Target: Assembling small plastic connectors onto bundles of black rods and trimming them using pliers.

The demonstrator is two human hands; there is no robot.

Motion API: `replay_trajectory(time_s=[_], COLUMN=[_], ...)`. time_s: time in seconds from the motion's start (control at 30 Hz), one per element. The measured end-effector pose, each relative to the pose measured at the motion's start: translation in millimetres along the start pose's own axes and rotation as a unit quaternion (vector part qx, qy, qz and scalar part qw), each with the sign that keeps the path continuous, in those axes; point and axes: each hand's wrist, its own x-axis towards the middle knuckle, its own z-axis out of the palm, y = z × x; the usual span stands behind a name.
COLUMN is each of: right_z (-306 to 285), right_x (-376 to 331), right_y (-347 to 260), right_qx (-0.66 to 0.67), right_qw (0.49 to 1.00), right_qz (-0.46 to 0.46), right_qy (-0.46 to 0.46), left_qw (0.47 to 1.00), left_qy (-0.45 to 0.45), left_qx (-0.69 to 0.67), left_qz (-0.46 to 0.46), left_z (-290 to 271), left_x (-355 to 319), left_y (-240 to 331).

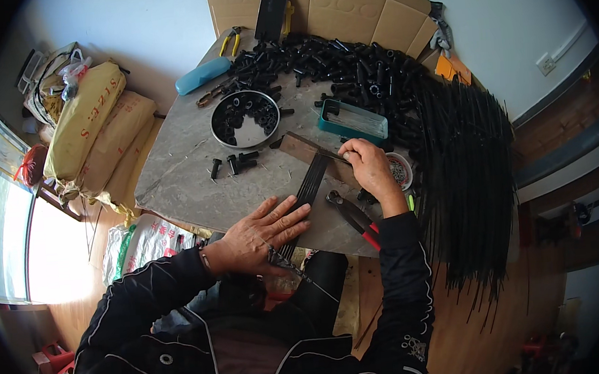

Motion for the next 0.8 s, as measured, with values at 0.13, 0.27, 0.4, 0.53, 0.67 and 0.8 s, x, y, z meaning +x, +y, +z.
replay_trajectory(time_s=[0.13,0.27,0.4,0.53,0.67,0.8], right_z=[1.7,-0.6,-1.4,9.1,19.5,12.0], right_x=[0.8,6.2,10.4,11.7,13.0,11.1], right_y=[-5.9,-5.5,-2.8,-7.1,-12.3,-6.8], right_qx=[-0.038,-0.044,-0.017,0.024,0.052,0.033], right_qw=[0.999,0.999,0.998,0.998,0.999,0.998], right_qz=[-0.03,0.002,0.025,0.023,0.002,-0.003], right_qy=[0.004,-0.027,-0.049,-0.045,0.012,0.06], left_qw=[1.0,1.0,1.0,1.0,1.0,1.0], left_qy=[0.003,-0.001,-0.005,0.003,-0.003,0.003], left_qx=[-0.003,0.003,0.005,0.003,0.008,0.01], left_qz=[0.001,0.001,0.0,0.001,-0.001,-0.001], left_z=[-1.4,-1.5,-2.1,-1.0,-2.7,-0.1], left_x=[-0.3,0.4,0.5,-0.7,-1.0,-1.4], left_y=[-0.8,-0.9,0.4,0.2,1.5,1.5])
